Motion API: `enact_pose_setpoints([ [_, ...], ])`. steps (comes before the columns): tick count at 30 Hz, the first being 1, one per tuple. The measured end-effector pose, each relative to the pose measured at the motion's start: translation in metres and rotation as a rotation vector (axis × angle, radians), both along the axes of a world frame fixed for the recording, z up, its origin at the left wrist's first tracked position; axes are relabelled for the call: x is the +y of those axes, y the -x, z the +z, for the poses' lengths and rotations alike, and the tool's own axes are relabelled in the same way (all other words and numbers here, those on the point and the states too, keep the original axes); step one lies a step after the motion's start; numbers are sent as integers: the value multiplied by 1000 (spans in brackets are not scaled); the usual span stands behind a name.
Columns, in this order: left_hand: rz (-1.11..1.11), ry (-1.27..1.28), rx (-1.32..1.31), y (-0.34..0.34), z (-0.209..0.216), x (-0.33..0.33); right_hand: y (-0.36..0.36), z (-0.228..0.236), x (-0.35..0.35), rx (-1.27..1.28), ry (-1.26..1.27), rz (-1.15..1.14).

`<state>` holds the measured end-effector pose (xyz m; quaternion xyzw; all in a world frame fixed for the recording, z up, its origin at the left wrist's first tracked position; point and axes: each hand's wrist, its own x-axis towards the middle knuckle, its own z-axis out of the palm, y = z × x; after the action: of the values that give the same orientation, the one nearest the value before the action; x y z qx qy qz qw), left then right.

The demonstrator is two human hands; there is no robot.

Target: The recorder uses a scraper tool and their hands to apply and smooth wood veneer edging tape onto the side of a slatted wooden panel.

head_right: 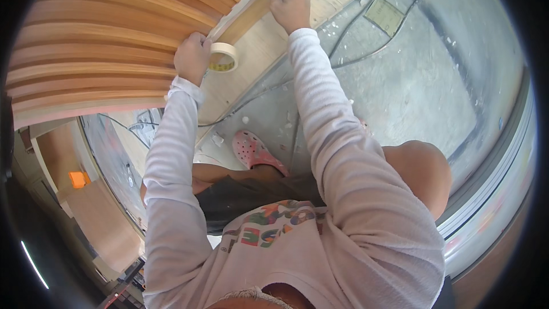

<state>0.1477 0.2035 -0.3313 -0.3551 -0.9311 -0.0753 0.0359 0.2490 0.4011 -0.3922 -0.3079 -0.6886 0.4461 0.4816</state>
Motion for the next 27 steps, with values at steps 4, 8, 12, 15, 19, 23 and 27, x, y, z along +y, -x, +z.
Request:
enact_pose_setpoints([
  [4, -9, -42, -50, -2, 5, 1, -2, -2, -1, -123, -49, -13],
  [8, 19, -58, -97, -5, 8, 1, -1, 2, -5, -109, -42, -40],
  [12, 45, -172, -280, 0, -2, -1, 3, 1, -2, -148, -38, -55],
  [15, 44, -208, -377, 2, -9, 1, 3, 0, 0, -207, -62, -56],
  [19, 75, -314, -533, 4, -21, 2, 4, 2, -5, -158, -118, -63],
  [23, 30, -374, -754, 9, -28, 5, 8, 3, -7, -152, -256, -99],
  [27, 20, -389, -983, -1, -19, 16, 9, -3, -4, -144, -295, -118],
])
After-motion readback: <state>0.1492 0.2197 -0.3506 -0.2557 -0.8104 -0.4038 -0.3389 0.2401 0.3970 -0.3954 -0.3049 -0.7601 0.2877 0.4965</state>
